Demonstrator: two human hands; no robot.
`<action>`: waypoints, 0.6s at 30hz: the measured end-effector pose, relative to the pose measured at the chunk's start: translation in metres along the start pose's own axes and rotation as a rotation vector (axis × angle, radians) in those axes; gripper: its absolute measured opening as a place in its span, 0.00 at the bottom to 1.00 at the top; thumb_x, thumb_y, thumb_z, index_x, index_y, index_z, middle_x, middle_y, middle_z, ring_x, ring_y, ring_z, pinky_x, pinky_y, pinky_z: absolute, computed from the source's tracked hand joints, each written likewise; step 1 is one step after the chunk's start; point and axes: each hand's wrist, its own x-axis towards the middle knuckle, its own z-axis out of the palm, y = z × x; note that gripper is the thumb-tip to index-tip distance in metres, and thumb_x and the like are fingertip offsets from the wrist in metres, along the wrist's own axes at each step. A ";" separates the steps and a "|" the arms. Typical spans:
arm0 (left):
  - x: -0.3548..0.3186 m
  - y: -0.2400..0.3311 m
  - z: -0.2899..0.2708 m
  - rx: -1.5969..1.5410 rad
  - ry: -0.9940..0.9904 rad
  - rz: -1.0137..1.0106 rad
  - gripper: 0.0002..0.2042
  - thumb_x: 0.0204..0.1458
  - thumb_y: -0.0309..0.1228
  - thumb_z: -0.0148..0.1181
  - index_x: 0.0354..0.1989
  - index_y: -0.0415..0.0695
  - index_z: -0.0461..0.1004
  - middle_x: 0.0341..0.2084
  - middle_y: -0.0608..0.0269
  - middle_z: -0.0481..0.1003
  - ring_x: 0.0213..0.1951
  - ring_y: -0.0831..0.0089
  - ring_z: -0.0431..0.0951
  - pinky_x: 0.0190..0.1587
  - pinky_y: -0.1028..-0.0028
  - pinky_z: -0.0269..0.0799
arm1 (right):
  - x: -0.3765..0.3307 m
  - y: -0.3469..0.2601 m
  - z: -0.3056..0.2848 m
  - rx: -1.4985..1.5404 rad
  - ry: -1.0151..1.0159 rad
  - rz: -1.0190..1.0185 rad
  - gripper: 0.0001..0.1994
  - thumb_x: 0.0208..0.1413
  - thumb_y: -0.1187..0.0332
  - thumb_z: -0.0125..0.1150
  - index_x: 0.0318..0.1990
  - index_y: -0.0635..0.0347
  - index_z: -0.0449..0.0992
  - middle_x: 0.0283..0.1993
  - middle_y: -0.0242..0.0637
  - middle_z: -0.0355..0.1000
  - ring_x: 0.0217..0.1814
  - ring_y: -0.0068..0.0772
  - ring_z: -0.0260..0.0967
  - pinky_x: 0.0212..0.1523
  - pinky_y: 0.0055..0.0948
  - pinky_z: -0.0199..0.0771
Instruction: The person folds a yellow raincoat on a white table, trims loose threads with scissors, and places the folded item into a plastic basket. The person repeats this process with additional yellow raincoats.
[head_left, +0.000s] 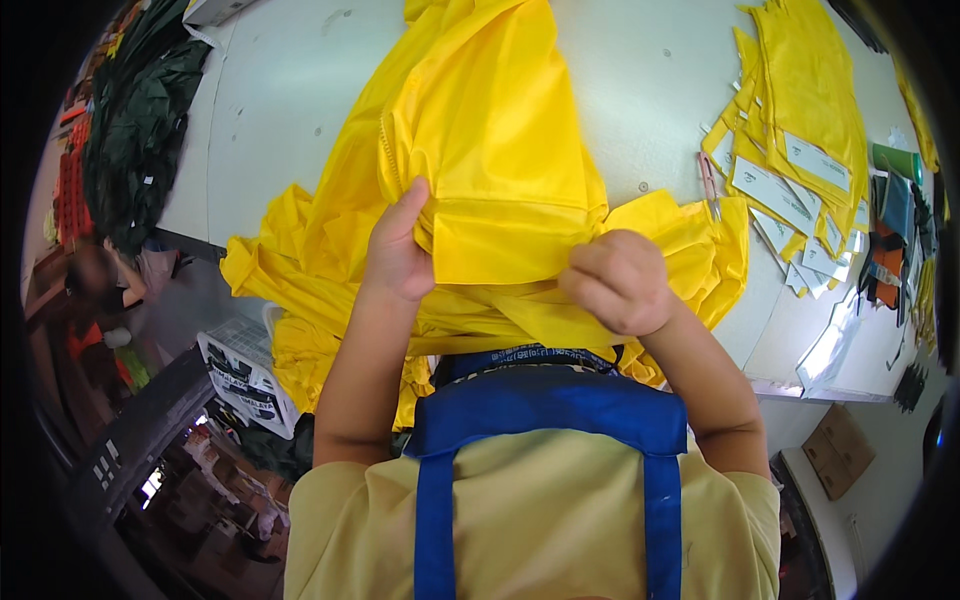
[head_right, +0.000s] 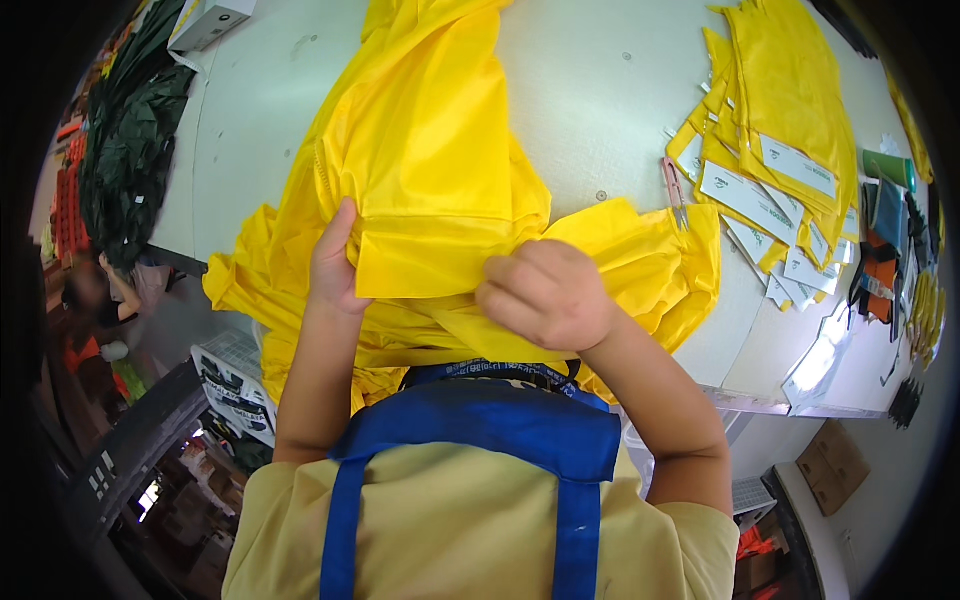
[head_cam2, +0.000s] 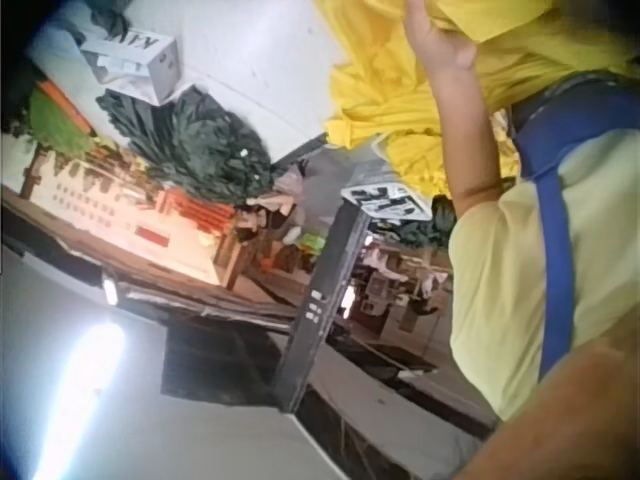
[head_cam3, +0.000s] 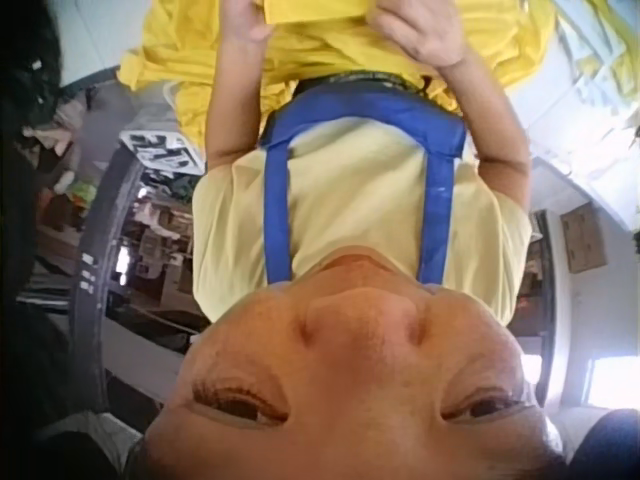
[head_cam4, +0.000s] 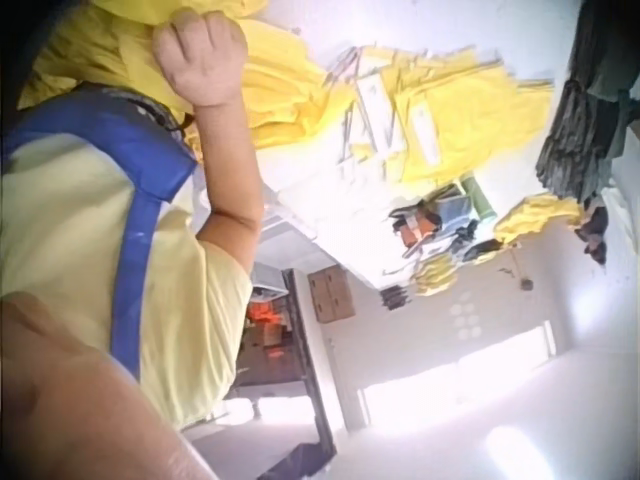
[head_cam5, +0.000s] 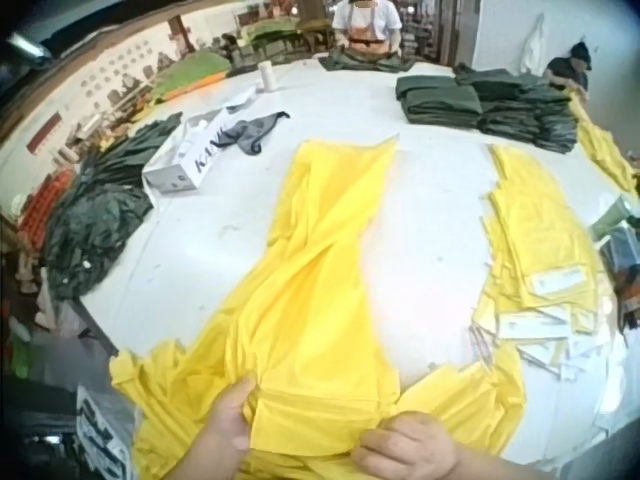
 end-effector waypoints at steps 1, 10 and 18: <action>0.000 0.000 -0.003 -0.055 0.001 -0.021 0.23 0.62 0.41 0.44 0.61 0.40 0.60 0.58 0.51 0.65 0.58 0.58 0.67 0.60 0.59 0.62 | -0.001 -0.005 0.003 0.001 -0.002 -0.005 0.10 0.36 0.69 0.60 0.30 0.57 0.74 0.35 0.34 0.69 0.31 0.29 0.66 0.23 0.26 0.65; -0.002 -0.006 -0.026 -0.064 0.140 0.064 0.24 0.62 0.42 0.45 0.63 0.42 0.58 0.59 0.53 0.64 0.58 0.58 0.67 0.60 0.59 0.62 | -0.021 -0.020 0.011 0.209 -0.131 0.086 0.14 0.41 0.70 0.58 0.39 0.58 0.75 0.38 0.37 0.71 0.34 0.33 0.68 0.32 0.29 0.72; -0.017 -0.007 0.031 0.335 0.124 0.170 0.25 0.51 0.24 0.56 0.59 0.39 0.61 0.52 0.56 0.70 0.54 0.63 0.71 0.57 0.63 0.66 | -0.099 0.133 -0.037 -0.559 -0.330 1.379 0.23 0.50 0.66 0.57 0.53 0.65 0.64 0.46 0.57 0.69 0.49 0.53 0.70 0.46 0.42 0.73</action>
